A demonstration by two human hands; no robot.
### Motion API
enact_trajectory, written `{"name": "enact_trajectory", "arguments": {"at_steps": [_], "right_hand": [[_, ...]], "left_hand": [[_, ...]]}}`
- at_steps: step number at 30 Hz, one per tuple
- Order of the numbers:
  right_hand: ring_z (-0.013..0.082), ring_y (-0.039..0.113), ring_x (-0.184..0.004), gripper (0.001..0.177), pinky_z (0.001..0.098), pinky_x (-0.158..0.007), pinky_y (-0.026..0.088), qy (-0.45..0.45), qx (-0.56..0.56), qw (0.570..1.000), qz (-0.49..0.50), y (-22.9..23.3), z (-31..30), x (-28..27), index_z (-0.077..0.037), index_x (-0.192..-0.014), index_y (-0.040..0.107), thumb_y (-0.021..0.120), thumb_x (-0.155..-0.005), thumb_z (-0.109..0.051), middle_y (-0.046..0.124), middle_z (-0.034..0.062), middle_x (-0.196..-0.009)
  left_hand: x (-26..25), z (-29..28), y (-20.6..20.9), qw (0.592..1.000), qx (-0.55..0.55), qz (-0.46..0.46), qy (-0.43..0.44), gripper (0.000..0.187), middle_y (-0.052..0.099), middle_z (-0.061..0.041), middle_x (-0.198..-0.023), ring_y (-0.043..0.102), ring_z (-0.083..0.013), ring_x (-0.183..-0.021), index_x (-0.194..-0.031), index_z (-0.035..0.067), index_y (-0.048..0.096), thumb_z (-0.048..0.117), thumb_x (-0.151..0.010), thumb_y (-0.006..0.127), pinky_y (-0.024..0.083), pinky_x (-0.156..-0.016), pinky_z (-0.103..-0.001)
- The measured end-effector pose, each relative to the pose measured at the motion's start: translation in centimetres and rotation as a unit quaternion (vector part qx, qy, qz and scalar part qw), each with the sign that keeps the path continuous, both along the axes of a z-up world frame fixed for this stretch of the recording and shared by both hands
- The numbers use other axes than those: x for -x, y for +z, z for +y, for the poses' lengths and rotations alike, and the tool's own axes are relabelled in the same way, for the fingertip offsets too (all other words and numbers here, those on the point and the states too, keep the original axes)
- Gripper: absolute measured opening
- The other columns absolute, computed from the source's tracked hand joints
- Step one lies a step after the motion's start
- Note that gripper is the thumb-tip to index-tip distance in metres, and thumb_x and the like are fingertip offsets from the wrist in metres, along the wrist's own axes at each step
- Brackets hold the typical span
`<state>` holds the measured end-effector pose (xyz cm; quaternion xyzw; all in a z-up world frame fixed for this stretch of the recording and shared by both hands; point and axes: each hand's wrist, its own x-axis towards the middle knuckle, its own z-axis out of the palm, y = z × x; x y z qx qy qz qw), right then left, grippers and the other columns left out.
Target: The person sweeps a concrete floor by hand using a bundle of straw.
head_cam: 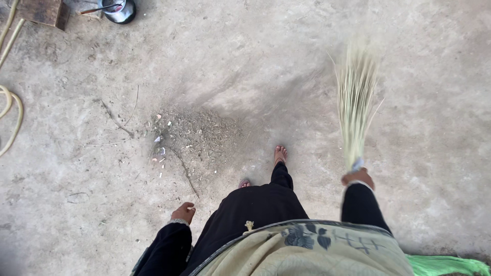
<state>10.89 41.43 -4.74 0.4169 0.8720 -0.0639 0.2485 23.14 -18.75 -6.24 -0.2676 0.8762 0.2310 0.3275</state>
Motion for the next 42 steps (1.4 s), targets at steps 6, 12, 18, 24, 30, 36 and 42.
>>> {"name": "enact_trajectory", "arguments": {"at_steps": [6, 12, 18, 24, 30, 36, 42], "right_hand": [[0.0272, 0.074, -0.114, 0.028, 0.0414, -0.091, 0.061, 0.211, -0.027, 0.967, -0.143, -4.2, -7.5, -1.9, -0.015, -0.125, 0.07, 0.061, -0.1, -0.026, 0.078, 0.0103, -0.121], [0.0268, 0.073, -0.105, 0.051, 0.0413, -0.086, 0.06, 0.522, 0.034, 0.832, -0.185, 1.7, -5.0, -7.6, -0.03, -0.142, 0.051, 0.062, -0.096, -0.011, 0.074, 0.0064, -0.113], [0.0248, 0.074, -0.107, 0.074, 0.0406, -0.089, 0.062, 0.345, -0.043, 0.93, -0.119, 8.4, 2.3, -12.3, -0.033, -0.15, 0.043, 0.073, -0.085, -0.013, 0.069, 0.0038, -0.127], [0.0332, 0.077, -0.106, 0.086, 0.0463, -0.093, 0.06, 0.115, -0.043, 0.99, -0.07, 5.2, 8.7, -17.3, -0.025, -0.155, 0.045, 0.081, -0.077, -0.032, 0.079, 0.0148, -0.116], [0.038, 0.07, -0.116, 0.072, 0.0466, -0.101, 0.055, 0.041, 0.053, 0.995, -0.067, -1.3, -1.8, -18.8, -0.004, -0.143, 0.047, 0.075, -0.081, -0.027, 0.071, 0.0232, -0.124], [0.0268, 0.069, -0.12, 0.029, 0.0482, -0.093, 0.06, 0.288, 0.03, 0.935, -0.205, -2.9, -9.3, -24.6, -0.021, -0.132, 0.06, 0.055, -0.103, -0.026, 0.072, 0.005, -0.126], [0.0313, 0.072, -0.11, 0.07, 0.0467, -0.092, 0.059, 0.354, 0.119, 0.914, -0.155, 0.8, -1.9, -31.3, -0.034, -0.149, 0.043, 0.071, -0.089, -0.011, 0.073, 0.0113, -0.118]], "left_hand": [[-3.9, -2.3, 0.7, 0.998, 0.018, -0.055, -0.037, 0.04, 0.079, -0.009, -0.114, 0.072, -0.0289, -0.112, -0.127, 0.029, 0.069, 0.046, -0.091, 0.066, 0.056, -0.1, -0.04], [-4.9, -3.4, -1.6, 1.0, 0.004, -0.024, -0.006, 0.04, 0.079, -0.01, -0.116, 0.074, -0.0295, -0.111, -0.128, 0.027, 0.07, 0.043, -0.091, 0.066, 0.057, -0.099, -0.041], [-5.1, -0.5, -3.8, 0.999, -0.025, 0.027, 0.005, 0.04, 0.078, -0.01, -0.116, 0.073, -0.0307, -0.111, -0.128, 0.027, 0.069, 0.045, -0.092, 0.066, 0.056, -0.099, -0.042], [-6.0, 2.9, -2.4, 0.998, -0.007, -0.005, -0.064, 0.038, 0.079, -0.008, -0.111, 0.072, -0.0284, -0.112, -0.124, 0.027, 0.071, 0.045, -0.09, 0.066, 0.055, -0.1, -0.04], [-7.2, 4.8, -0.2, 0.994, -0.035, 0.047, -0.089, 0.039, 0.079, -0.01, -0.108, 0.074, -0.0306, -0.106, -0.126, 0.023, 0.069, 0.04, -0.091, 0.067, 0.056, -0.096, -0.041], [-12.4, 5.4, 0.5, 0.996, -0.032, 0.044, -0.07, 0.039, 0.079, -0.01, -0.109, 0.074, -0.0294, -0.107, -0.126, 0.025, 0.069, 0.04, -0.09, 0.067, 0.057, -0.096, -0.041], [-19.0, 4.6, 0.4, 0.992, 0.0, -0.029, -0.12, 0.04, 0.077, -0.009, -0.115, 0.072, -0.0288, -0.113, -0.127, 0.026, 0.069, 0.045, -0.092, 0.068, 0.056, -0.102, -0.038]]}}
